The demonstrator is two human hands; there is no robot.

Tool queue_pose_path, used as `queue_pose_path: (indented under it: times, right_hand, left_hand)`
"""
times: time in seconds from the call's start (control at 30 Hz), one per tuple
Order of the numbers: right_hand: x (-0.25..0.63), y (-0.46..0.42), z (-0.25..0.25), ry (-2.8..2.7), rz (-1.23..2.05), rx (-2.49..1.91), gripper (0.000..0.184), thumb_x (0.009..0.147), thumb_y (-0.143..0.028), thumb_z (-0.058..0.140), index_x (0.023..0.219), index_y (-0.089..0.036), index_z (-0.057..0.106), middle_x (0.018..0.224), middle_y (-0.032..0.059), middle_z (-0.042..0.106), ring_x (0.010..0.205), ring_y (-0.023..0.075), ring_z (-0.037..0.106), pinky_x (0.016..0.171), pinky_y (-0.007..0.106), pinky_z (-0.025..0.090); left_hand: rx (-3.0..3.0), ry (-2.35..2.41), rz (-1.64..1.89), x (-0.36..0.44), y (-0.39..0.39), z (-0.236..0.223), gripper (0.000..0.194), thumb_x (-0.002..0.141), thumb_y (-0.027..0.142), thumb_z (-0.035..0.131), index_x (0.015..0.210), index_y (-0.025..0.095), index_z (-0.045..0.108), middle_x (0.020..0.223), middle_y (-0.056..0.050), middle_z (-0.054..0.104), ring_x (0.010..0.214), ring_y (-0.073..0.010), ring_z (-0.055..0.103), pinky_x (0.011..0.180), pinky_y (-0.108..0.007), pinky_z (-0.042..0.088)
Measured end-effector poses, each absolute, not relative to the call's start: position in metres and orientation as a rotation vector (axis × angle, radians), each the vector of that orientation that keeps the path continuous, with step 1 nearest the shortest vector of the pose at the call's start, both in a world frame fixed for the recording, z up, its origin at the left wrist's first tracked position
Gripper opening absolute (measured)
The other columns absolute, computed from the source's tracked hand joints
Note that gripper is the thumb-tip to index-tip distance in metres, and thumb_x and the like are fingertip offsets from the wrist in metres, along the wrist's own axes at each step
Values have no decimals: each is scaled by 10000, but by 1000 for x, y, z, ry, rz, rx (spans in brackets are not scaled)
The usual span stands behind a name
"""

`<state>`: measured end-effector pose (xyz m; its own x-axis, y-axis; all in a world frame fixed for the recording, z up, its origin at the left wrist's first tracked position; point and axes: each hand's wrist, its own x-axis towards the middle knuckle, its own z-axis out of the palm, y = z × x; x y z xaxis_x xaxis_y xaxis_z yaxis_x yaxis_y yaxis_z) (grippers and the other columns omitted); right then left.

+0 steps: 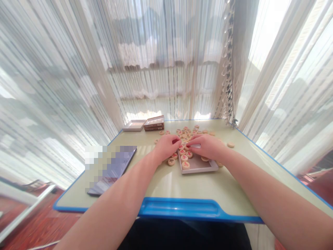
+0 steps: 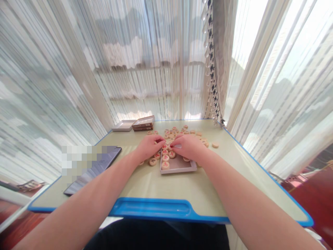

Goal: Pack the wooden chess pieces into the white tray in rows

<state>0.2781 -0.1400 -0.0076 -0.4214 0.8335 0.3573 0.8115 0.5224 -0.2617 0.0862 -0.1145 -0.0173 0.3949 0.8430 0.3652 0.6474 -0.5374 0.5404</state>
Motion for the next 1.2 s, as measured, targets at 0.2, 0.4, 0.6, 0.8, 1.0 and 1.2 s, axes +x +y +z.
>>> queue_pose_path:
  times: [0.2,0.4,0.6,0.8,1.0,1.2]
  right_hand:
    - [278,-142,-7,-2334,69,-1338,208,779,-356,554,870,-290,729,928,-3,682,791,175,619,704,284,463]
    - [280,-142,-6,-2273,31,-1414,265,775,-386,547,970,-289,697,1032,21,652,869,205,610,741,302,465]
    - [284,-138,-7,-2271,9,-1494,253,778,-355,531,947,-276,702,1029,22,658,888,216,603,748,312,463]
    - [288,-132,-11,-2244,14,-1595,218,769,-269,519,877,-278,709,1033,21,668,886,219,608,712,314,472]
    - [286,-131,-11,-2226,23,-1642,220,784,-259,495,849,-277,704,1002,8,675,849,208,609,657,295,459]
    - [286,-129,-11,-2199,61,-1645,218,783,-273,496,841,-267,706,931,4,677,813,185,596,654,276,441]
  left_hand:
    - [2333,1302,867,86,-116,-16,250,767,331,476,775,185,679,774,-10,684,705,-157,578,639,-244,409]
    - [2345,1277,893,85,-115,-17,244,773,316,474,775,190,683,746,4,677,676,-146,573,637,-240,411]
    - [2347,1278,908,85,-115,-17,252,772,312,465,752,181,679,709,0,668,648,-144,564,606,-238,393]
    - [2373,1292,905,85,-114,-17,270,776,316,454,740,179,684,667,1,653,617,-141,550,599,-241,391]
    - [2396,1283,906,85,-113,-18,280,784,322,448,708,174,673,631,8,639,590,-131,531,571,-235,367]
    - [2426,1305,915,84,-110,-20,288,802,321,437,705,171,663,632,6,637,592,-128,527,570,-235,361]
